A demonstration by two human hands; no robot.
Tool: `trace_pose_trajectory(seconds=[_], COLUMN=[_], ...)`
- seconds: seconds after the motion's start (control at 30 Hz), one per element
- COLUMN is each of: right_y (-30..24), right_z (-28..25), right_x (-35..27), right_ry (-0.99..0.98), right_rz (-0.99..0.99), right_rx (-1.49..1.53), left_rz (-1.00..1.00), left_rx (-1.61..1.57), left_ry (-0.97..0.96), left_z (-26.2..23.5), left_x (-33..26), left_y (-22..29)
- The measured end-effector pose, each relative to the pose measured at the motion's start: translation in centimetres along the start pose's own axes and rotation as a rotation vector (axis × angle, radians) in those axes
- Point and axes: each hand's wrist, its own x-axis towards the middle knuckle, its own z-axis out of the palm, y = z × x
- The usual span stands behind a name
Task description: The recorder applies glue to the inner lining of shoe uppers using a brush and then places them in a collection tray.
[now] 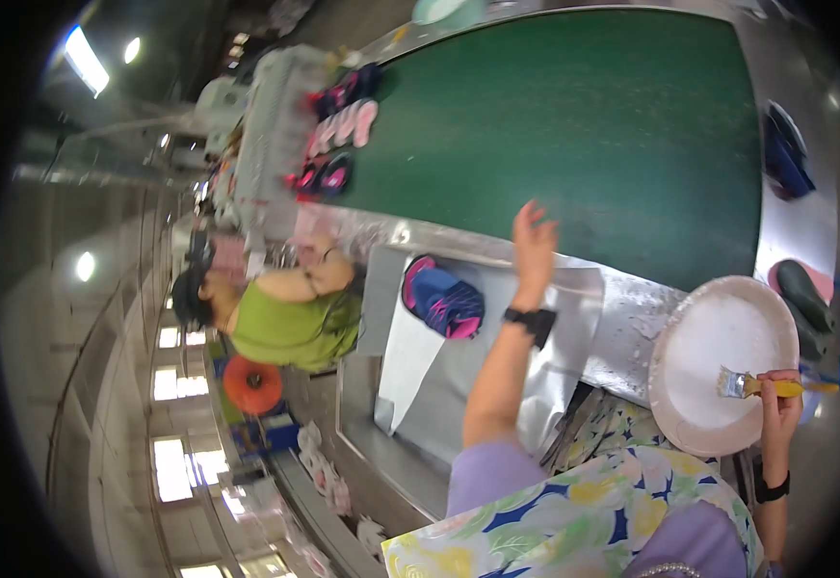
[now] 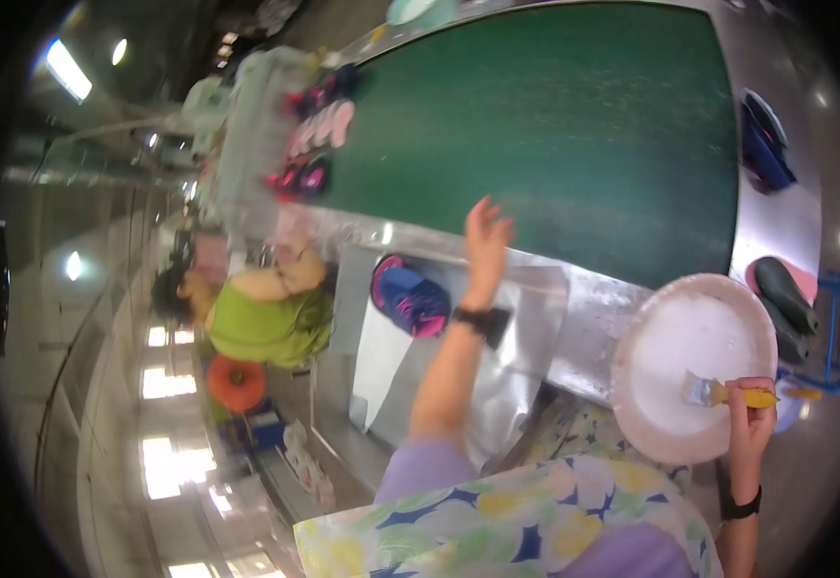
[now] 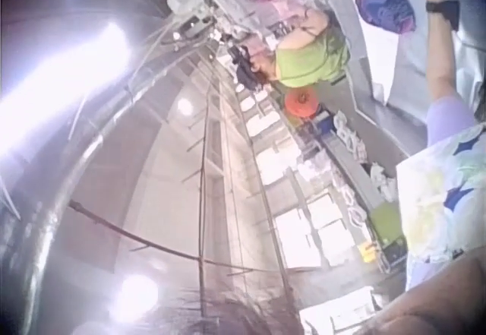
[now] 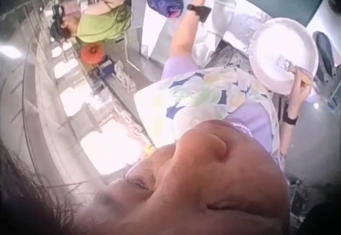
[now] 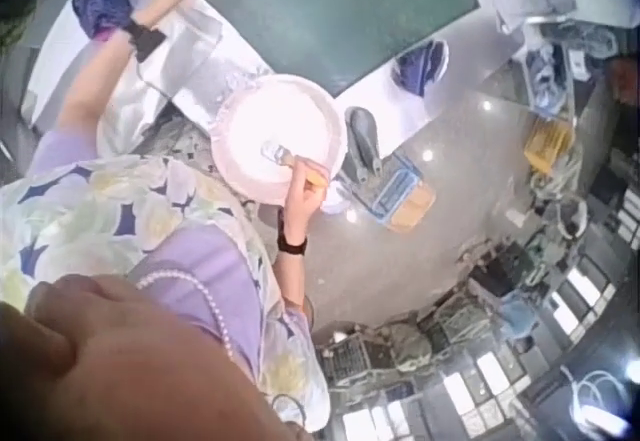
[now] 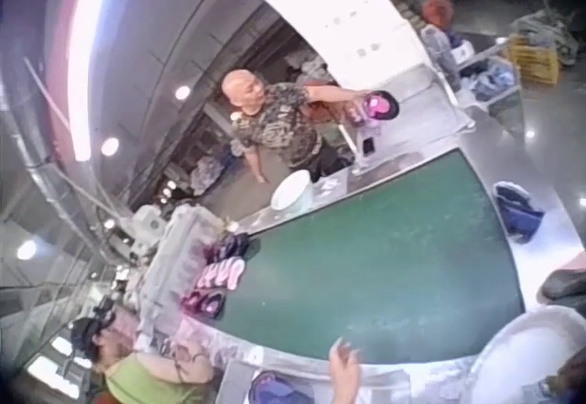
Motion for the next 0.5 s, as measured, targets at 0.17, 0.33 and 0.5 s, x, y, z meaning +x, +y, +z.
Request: trace_pose_trajectory(seconds=[0.17, 0.33, 0.5], right_y=[-0.6, -0.9, -1.2], right_z=[2.1, 4.4, 7.2], right_x=[1.1, 0.4, 0.7], right_ry=[-0.173, -0.194, -0.181], right_rz=[-0.051, 0.042, 0.015], right_rx=[-0.078, -0.123, -0.250], left_rz=[-0.227, -0.646, -0.591], left_rx=[0.735, 0.065, -0.333], left_ry=[0.503, 0.926, 0.706], left_z=[-24.6, -30.4, -30.6], left_x=[-9.7, -11.4, -6.4], left_y=[-5.0, -10.8, -14.9])
